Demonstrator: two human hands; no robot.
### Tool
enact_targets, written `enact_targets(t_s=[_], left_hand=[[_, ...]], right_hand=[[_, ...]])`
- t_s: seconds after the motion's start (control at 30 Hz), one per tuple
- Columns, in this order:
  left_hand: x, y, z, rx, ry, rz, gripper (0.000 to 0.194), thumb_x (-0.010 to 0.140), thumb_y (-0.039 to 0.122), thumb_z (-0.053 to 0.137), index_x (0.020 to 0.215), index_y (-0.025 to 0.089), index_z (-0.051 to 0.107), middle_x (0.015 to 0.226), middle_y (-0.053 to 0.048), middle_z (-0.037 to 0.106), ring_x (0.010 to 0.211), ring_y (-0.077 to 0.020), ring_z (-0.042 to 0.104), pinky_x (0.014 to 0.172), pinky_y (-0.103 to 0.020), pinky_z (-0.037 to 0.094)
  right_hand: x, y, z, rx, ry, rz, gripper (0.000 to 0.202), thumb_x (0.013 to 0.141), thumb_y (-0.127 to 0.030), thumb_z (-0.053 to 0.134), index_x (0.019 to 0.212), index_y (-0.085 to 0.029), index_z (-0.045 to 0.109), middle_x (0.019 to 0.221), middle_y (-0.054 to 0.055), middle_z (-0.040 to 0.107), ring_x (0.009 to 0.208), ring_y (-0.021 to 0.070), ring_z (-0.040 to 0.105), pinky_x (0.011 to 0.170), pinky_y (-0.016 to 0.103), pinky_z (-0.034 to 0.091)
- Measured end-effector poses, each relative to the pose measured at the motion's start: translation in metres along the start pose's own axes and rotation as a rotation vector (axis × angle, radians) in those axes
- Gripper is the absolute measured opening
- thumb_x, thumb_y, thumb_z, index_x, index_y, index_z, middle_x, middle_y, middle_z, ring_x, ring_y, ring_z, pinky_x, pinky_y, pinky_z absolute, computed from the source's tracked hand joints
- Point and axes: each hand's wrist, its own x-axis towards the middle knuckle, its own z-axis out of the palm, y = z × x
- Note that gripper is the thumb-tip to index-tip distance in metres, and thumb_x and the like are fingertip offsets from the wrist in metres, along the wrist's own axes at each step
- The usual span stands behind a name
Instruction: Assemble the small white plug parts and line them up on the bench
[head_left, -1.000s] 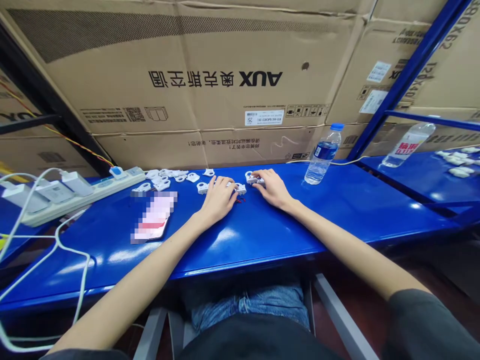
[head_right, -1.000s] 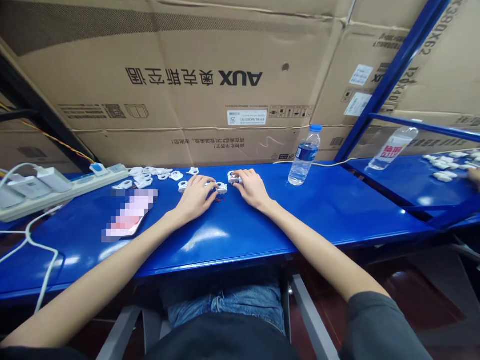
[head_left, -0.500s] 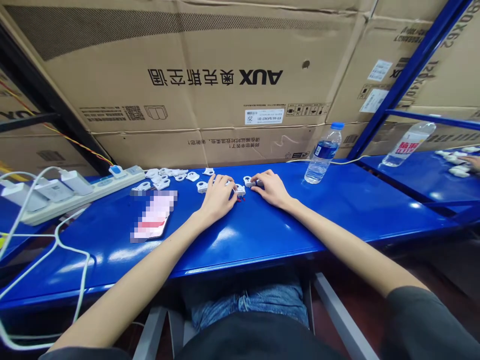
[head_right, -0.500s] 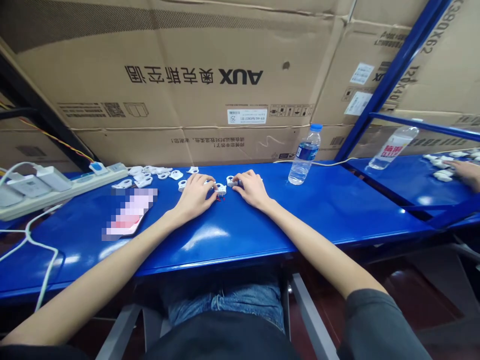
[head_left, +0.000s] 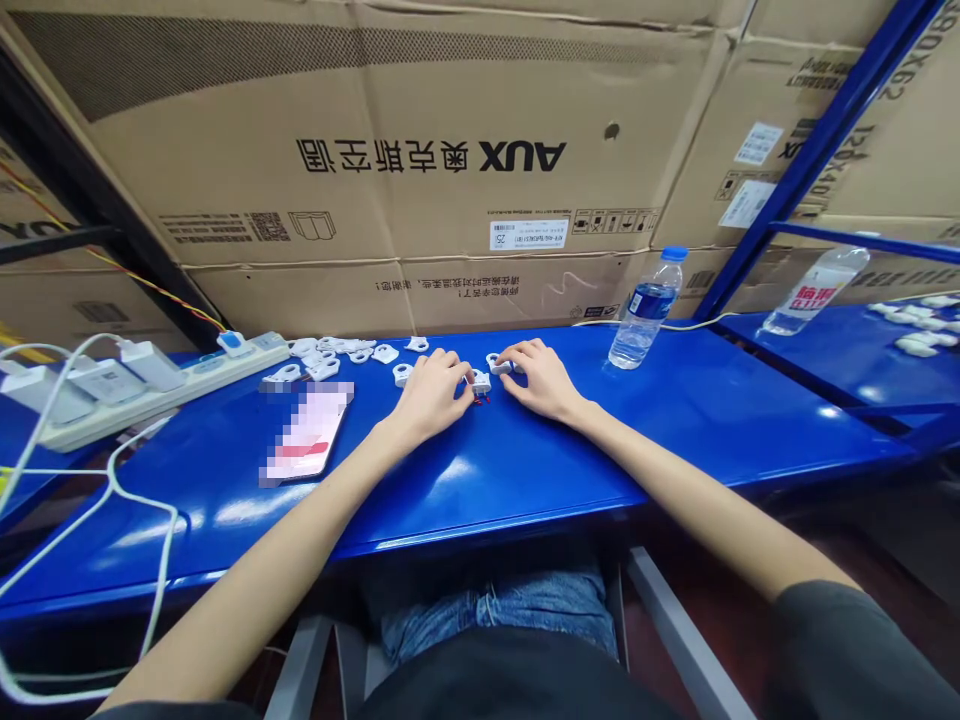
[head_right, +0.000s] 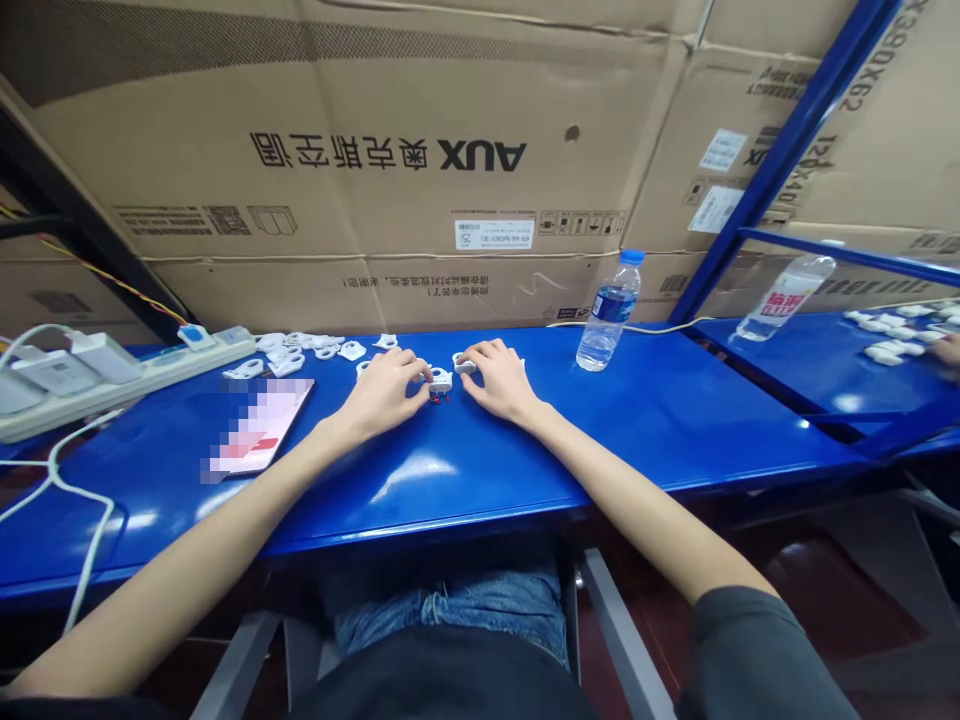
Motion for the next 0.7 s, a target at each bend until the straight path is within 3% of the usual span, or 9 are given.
enact_targets(t_s=[0.33, 0.7], left_hand=[[0.000, -0.005, -0.010, 0.049, -0.152, 0.017, 0.019, 0.088, 0.026, 0.062, 0.095, 0.022, 0.078, 0.096, -0.009, 0.073, 0.097, -0.0299, 0.066, 0.085, -0.041, 0.049], [0.000, -0.009, -0.010, 0.064, -0.181, 0.009, 0.022, 0.091, 0.029, 0.064, 0.104, 0.023, 0.080, 0.100, -0.009, 0.072, 0.101, -0.0310, 0.066, 0.088, -0.041, 0.049]], right_hand=[[-0.001, -0.006, 0.009, -0.045, -0.090, -0.141, 0.026, 0.102, -0.037, 0.060, 0.121, -0.025, 0.072, 0.131, 0.009, 0.069, 0.121, 0.0301, 0.054, 0.097, 0.047, 0.044], [0.002, -0.005, 0.015, 0.024, -0.061, -0.134, 0.022, 0.103, -0.036, 0.058, 0.113, -0.024, 0.073, 0.125, 0.009, 0.071, 0.116, 0.0286, 0.055, 0.098, 0.046, 0.045]])
